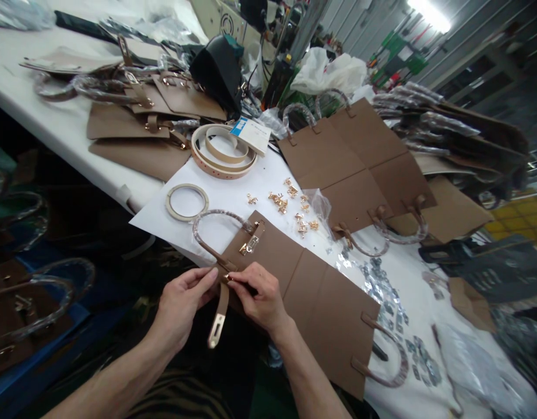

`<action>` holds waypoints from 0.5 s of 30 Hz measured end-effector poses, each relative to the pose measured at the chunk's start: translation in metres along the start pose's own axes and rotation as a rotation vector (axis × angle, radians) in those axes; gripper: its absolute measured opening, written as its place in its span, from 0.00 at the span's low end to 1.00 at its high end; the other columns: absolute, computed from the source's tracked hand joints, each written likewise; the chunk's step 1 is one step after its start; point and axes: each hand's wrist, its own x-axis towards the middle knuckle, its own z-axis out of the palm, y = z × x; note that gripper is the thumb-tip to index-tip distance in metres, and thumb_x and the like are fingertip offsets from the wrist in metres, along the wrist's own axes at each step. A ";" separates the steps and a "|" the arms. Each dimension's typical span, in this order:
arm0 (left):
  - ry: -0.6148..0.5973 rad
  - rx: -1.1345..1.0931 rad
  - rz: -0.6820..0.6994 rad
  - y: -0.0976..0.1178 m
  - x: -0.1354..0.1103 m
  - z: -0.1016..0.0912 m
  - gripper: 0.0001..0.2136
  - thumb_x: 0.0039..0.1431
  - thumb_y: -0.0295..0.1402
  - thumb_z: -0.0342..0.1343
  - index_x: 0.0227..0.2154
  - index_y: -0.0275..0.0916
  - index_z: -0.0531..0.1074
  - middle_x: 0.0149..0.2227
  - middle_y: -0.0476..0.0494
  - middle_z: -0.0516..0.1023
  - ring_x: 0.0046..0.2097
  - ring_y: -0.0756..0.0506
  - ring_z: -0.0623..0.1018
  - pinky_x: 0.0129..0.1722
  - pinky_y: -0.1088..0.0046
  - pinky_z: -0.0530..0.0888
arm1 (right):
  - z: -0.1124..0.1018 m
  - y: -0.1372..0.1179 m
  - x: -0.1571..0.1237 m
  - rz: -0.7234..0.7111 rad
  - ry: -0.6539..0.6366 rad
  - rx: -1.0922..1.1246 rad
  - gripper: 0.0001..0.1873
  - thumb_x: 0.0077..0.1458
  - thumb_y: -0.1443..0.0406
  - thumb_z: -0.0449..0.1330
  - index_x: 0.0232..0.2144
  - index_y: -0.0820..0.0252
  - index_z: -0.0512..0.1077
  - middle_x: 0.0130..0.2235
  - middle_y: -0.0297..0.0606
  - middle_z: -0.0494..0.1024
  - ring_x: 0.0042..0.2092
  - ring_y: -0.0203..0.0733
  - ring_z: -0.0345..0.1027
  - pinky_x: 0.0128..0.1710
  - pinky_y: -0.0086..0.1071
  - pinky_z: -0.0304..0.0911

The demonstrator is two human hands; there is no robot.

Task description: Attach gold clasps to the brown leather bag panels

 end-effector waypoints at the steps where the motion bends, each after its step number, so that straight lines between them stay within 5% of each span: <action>1: 0.004 -0.007 -0.003 0.001 0.001 0.000 0.24 0.38 0.46 0.78 0.35 0.35 0.82 0.36 0.42 0.85 0.37 0.47 0.81 0.39 0.72 0.79 | 0.001 0.001 0.000 -0.006 0.011 -0.003 0.12 0.61 0.70 0.66 0.46 0.53 0.82 0.34 0.39 0.80 0.36 0.42 0.73 0.36 0.35 0.70; 15: -0.052 0.223 0.165 0.009 0.009 -0.007 0.21 0.45 0.47 0.74 0.37 0.36 0.83 0.33 0.44 0.85 0.35 0.45 0.82 0.37 0.71 0.82 | 0.011 -0.003 0.005 -0.018 0.019 -0.063 0.09 0.63 0.68 0.64 0.44 0.56 0.82 0.32 0.37 0.77 0.34 0.39 0.70 0.33 0.32 0.68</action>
